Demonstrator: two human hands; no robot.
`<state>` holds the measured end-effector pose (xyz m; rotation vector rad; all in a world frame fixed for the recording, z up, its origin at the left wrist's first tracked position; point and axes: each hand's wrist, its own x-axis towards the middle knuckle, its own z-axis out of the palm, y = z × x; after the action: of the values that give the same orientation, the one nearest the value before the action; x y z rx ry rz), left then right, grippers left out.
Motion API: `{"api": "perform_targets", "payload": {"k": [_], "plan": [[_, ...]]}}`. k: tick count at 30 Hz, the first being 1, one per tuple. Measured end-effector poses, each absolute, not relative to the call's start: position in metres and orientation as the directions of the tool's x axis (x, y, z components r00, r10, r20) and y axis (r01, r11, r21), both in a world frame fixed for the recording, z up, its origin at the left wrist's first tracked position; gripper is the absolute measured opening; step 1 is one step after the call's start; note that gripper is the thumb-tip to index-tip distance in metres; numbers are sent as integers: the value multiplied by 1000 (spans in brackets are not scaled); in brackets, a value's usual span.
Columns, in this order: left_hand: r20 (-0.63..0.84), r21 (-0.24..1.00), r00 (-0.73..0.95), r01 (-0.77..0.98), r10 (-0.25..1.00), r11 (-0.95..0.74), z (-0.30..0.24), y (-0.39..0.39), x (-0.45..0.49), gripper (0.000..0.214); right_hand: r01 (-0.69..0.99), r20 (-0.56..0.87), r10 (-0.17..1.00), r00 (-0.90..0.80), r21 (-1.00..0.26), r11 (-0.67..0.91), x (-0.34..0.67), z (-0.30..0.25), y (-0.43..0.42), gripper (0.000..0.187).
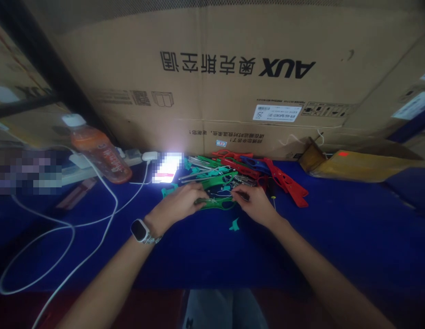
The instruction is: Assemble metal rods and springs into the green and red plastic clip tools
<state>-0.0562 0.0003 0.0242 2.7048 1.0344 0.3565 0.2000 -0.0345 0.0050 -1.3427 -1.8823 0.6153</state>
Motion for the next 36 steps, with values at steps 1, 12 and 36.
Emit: {"api": "perform_targets", "payload": {"k": [1, 12, 36], "plan": [[142, 304, 715, 627, 685, -717, 25, 0, -56, 19, 592, 287, 939, -189, -729, 342, 200, 5, -35, 14], [158, 445, 703, 576, 693, -686, 30, 2, -67, 16, 594, 293, 935, -198, -723, 352, 198, 6, -36, 14], [218, 417, 710, 552, 669, -722, 19, 5, -57, 18, 484, 207, 957, -203, -829, 282, 197, 3, -35, 13]]}}
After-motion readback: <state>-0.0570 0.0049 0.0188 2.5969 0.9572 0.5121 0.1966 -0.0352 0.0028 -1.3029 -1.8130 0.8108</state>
